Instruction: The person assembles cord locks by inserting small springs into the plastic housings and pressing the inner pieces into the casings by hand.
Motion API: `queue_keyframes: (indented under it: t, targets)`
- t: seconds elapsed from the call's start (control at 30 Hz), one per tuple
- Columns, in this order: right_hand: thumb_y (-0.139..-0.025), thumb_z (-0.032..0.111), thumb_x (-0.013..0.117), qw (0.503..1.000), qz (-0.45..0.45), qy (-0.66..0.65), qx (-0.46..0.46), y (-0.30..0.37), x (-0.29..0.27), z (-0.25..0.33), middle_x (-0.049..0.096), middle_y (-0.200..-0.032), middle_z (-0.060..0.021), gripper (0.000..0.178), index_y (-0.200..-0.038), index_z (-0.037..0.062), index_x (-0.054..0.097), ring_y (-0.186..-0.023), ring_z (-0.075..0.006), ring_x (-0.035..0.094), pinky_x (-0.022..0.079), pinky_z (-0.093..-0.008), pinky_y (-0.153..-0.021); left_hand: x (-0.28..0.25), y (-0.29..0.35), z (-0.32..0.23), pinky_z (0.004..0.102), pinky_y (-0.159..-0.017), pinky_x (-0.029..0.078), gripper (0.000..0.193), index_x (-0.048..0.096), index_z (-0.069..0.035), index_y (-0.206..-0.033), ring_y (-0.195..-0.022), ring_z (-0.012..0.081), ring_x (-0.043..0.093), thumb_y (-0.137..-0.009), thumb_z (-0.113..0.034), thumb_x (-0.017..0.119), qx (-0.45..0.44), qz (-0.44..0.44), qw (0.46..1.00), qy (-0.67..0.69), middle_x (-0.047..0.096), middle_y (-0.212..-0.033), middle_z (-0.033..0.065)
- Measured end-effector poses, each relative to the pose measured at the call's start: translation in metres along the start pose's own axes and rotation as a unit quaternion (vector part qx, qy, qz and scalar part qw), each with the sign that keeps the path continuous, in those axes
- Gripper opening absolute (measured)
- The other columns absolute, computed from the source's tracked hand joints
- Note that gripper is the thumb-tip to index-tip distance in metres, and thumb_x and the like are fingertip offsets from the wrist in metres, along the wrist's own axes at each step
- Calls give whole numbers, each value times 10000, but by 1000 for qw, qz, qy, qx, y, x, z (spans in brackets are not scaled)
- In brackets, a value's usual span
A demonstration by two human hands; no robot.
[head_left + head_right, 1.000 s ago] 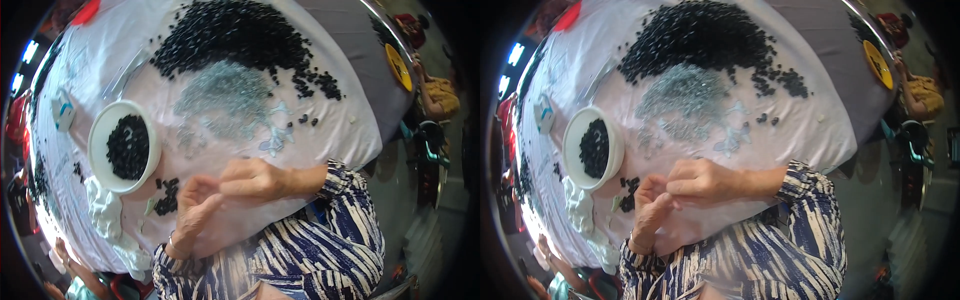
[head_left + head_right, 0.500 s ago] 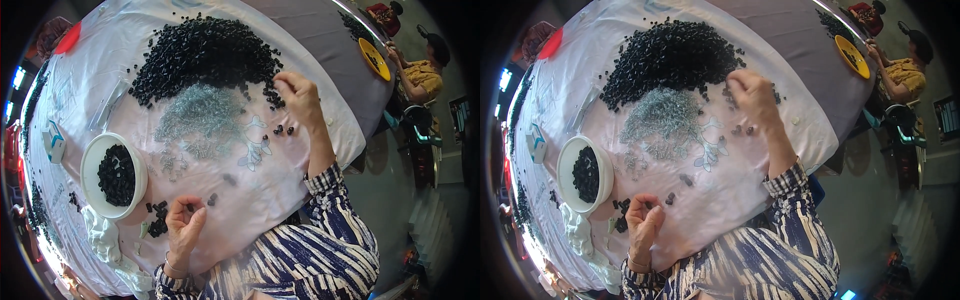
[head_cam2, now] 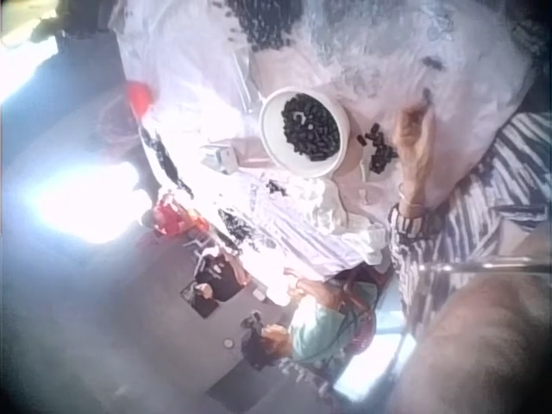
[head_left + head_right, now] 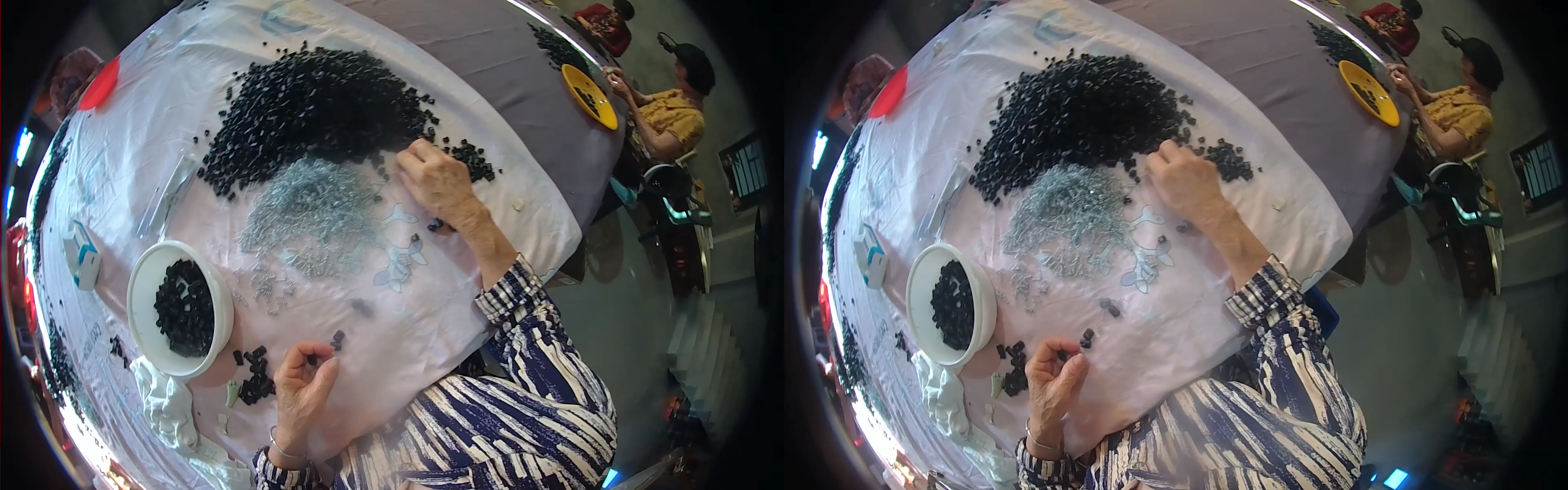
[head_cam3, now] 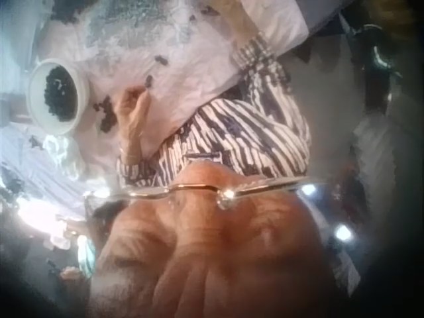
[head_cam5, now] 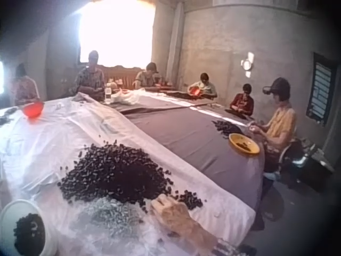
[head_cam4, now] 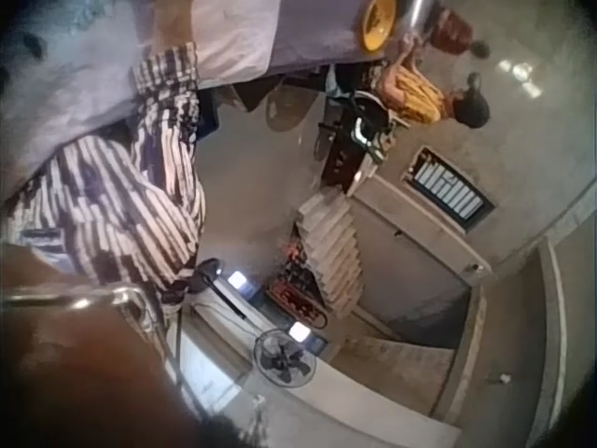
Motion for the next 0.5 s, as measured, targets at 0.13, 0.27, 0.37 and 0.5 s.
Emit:
queue_keyframes:
  t: [0.13, 0.27, 0.37, 0.5]
  targets:
    - [-829, 83, 586, 1000, -11, 16, -12, 8, -4, 7, 542, -879, -97, 34, -817, 60, 563, -752, -240, 653, 557, -333, -610, 6, 0, 0, 145, -625, 383, 164, 570, 12, -1016, -705, 7, 465, -872, -14, 644, 17, -3, 1000, 16, 543, -842, -39]
    - [-833, 114, 594, 999, 37, -9, 12, 11, -11, 14, 546, -887, -130, 84, -822, 38, 562, -728, -271, 661, 558, -339, -593, 6, -1, 0, 147, -621, 379, 155, 569, 10, -1009, -706, 6, 464, -873, -11, 640, 20, -2, 1000, 5, 540, -830, -41]
    - [-847, 125, 572, 993, 96, 38, 50, 11, -12, 18, 544, -920, -175, 114, -879, 19, 546, -691, -311, 670, 562, -384, -561, 6, 4, 1, 157, -614, 382, 145, 577, 10, -1001, -704, 13, 467, -867, -3, 633, 19, -23, 1000, -9, 540, -817, -42]
    - [-847, 116, 561, 990, 28, 134, 14, 22, 2, 16, 535, -904, -165, 111, -891, 21, 525, -617, -283, 663, 566, -357, -515, 3, -5, 0, 179, -622, 399, 162, 592, 5, -1008, -706, 28, 482, -850, 0, 627, 37, 8, 991, -128, 554, -803, -37]
Point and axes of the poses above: each hand's wrist, its own y-axis away from the middle knuckle, its own x-axis out of the palm, z = x × y, the point moved 1 cm from there along -y, towards the middle knuckle
